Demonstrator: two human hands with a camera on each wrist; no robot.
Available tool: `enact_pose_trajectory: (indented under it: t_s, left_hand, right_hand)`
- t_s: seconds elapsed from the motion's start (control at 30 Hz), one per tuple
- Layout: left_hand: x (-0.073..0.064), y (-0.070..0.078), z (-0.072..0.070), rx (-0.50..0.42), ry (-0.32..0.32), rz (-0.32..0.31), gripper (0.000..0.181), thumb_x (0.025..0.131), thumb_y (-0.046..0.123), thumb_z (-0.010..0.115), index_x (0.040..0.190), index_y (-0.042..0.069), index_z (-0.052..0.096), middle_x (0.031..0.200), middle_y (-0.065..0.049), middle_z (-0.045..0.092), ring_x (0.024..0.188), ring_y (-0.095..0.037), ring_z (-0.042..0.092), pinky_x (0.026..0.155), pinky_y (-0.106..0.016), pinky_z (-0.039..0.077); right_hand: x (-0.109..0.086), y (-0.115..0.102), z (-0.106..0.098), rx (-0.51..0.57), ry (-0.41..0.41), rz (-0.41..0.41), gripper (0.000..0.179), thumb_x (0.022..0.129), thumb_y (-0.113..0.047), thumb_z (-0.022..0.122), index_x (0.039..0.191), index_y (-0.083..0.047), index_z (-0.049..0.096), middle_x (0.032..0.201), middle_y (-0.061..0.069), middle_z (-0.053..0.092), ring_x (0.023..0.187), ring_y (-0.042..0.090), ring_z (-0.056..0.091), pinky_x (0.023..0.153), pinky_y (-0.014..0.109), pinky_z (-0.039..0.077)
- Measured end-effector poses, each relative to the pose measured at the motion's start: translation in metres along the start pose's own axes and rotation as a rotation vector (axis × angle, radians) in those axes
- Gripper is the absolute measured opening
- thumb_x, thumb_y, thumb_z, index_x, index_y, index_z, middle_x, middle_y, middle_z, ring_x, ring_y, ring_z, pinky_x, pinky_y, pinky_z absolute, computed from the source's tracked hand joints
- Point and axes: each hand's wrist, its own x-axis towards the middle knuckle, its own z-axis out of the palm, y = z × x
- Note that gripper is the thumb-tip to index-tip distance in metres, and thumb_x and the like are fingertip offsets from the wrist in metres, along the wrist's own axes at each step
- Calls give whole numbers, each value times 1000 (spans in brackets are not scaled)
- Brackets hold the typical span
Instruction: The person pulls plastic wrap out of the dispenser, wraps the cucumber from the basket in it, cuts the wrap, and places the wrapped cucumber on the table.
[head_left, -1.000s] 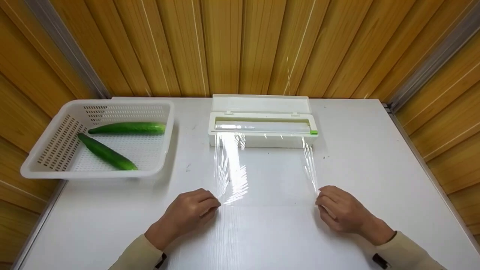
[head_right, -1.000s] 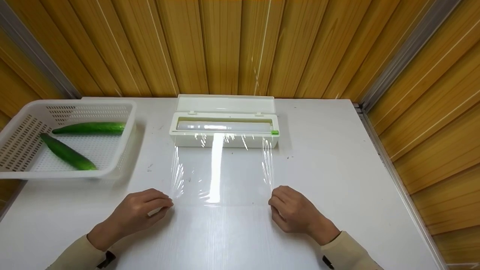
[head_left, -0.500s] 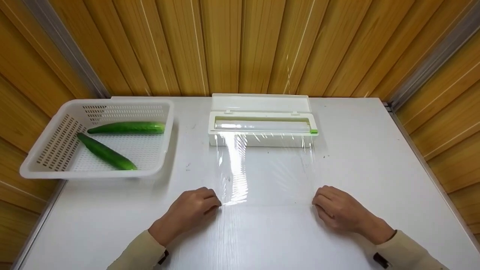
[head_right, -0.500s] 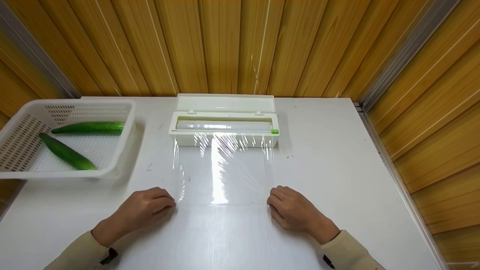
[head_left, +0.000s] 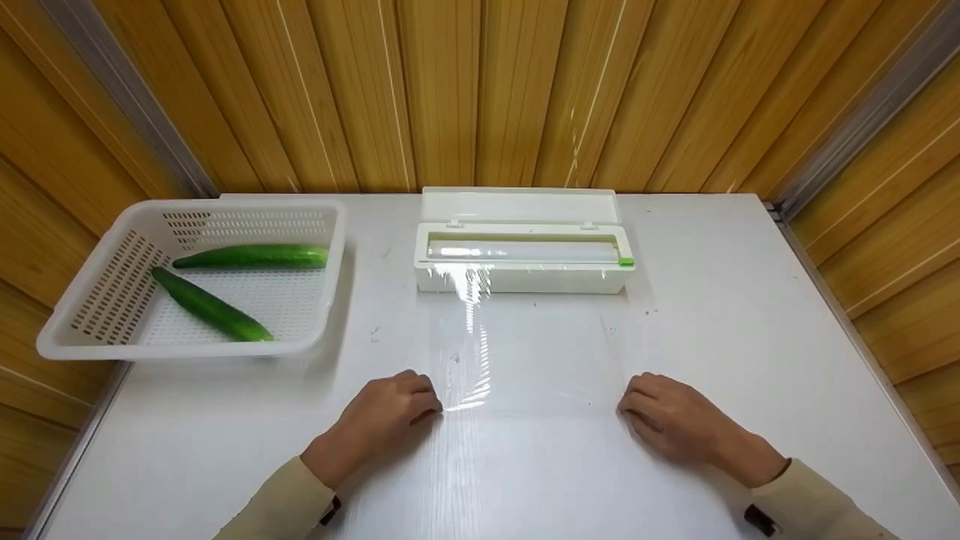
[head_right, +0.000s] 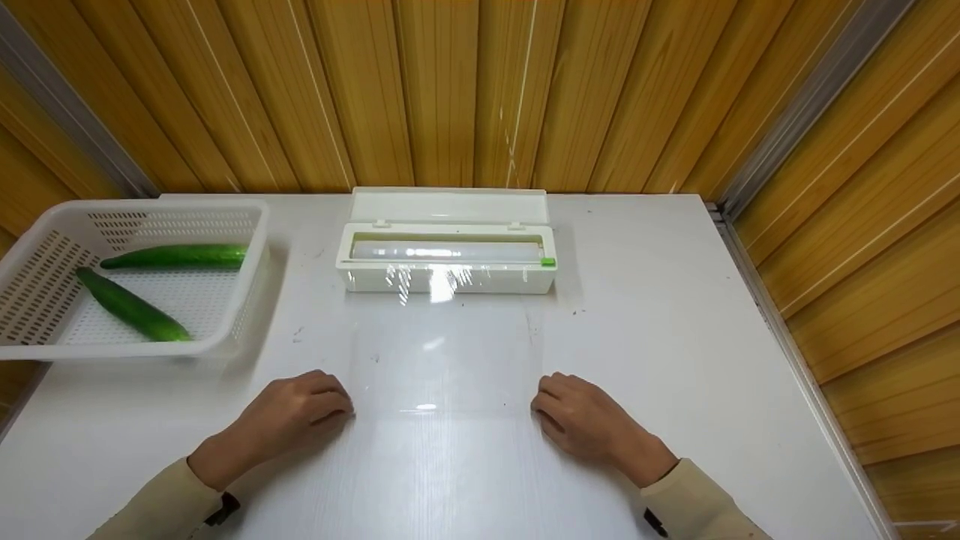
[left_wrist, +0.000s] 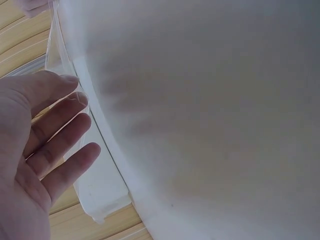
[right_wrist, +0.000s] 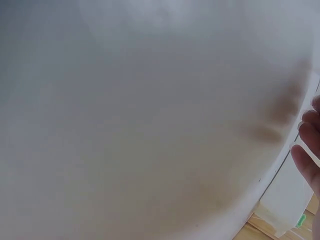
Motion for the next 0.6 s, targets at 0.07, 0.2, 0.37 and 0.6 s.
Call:
enact_pose_trajectory:
  t_s: [0.07, 0.2, 0.37, 0.6]
  left_hand:
    - [0, 0, 0, -1, -2, -4, 16, 82, -2, 89, 86, 11, 80, 88, 2, 71, 78, -14, 66, 68, -23, 57]
    - [0, 0, 0, -6, 21, 11, 16, 82, -1, 89, 88, 11, 79, 88, 2, 71, 78, -14, 66, 68, -23, 57]
    - [-1, -1, -2, -37, 72, 43, 21, 81, -5, 89, 89, 10, 77, 88, 3, 70, 77, -13, 65, 67, -23, 56]
    - [0, -2, -7, -54, 85, 76, 24, 81, -7, 87, 90, 11, 75, 88, 4, 69, 74, -13, 62, 64, -24, 55]
  right_hand:
    - [0, 0, 0, -1, -6, 4, 20, 107, -14, 57, 95, -11, 73, 96, -3, 64, 81, 10, 57, 74, 25, 51]
    - [1, 0, 0, -11, 40, -35, 18, 105, -11, 57, 95, -9, 73, 96, -2, 65, 82, 12, 58, 74, 28, 53]
    - [4, 1, 1, -40, 168, -121, 19, 98, -5, 52, 90, -4, 70, 100, 6, 69, 86, 20, 65, 76, 34, 55]
    - [6, -2, -1, -53, 248, -168, 21, 94, -4, 51, 84, -4, 69, 97, 10, 72, 85, 26, 68, 75, 35, 55]
